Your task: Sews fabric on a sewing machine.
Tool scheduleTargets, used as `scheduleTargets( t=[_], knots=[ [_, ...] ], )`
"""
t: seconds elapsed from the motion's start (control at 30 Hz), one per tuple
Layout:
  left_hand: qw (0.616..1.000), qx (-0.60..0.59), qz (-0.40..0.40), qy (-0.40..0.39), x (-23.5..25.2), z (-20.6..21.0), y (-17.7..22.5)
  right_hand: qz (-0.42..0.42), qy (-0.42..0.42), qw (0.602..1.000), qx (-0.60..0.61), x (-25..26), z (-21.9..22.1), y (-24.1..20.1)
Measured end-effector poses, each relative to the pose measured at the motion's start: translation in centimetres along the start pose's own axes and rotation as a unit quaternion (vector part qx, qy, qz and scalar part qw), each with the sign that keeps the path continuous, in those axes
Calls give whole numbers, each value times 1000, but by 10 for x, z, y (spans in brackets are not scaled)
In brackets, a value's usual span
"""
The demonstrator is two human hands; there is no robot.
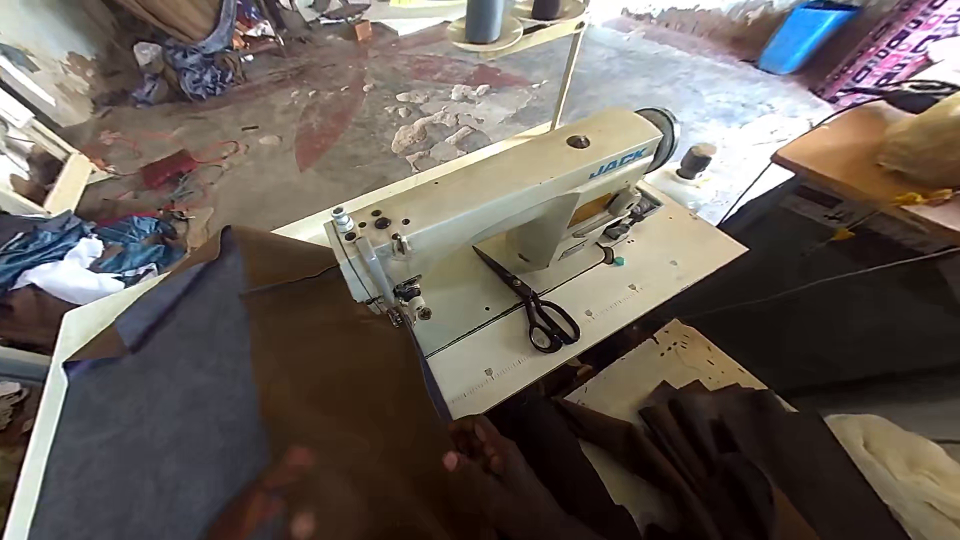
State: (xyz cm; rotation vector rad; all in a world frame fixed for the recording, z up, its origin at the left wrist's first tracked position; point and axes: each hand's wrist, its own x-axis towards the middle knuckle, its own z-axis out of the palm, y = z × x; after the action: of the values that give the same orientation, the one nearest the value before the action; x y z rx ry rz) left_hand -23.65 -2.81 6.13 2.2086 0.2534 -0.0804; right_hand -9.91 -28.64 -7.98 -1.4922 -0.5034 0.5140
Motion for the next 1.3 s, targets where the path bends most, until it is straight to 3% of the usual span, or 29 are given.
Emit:
scheduleTargets(
  t=[0.1, 0.2, 0.4, 0.6, 0.77, 0.87, 1.0, 1.13, 1.3],
  knots=[
    [975, 145, -81, 151, 31, -5, -84, 113, -53, 992, -35, 2, -3, -4],
    [966, 111, -69, 225, 44, 14, -130, 163, -61, 985, 9, 5, -8, -8],
    [954, 28, -14, 299, 49, 33, -145, 226, -50, 968, 93, -2, -13, -1],
    [948, 17, 8, 318, 48, 30, -155, 195, -30, 973, 116, -4, -13, 0],
    [937, 185, 0, 298, 51, 25, -174, 214, -35, 971, 101, -4, -15, -2],
    [933, 211, 10, 293, 54, 24, -171, 225, -44, 968, 102, -2, -15, 4],
    [936, 204, 99, 270, 60, 26, -132, 216, -44, 970, 101, -2, -16, 10],
    [956, 196, 160, 151, 86, 46, -77, 207, -45, 973, 92, -1, -16, 4],
    [957, 205, 193, 75, 126, 89, -69, 219, -45, 970, 92, 0, -20, 9]
  ],
)
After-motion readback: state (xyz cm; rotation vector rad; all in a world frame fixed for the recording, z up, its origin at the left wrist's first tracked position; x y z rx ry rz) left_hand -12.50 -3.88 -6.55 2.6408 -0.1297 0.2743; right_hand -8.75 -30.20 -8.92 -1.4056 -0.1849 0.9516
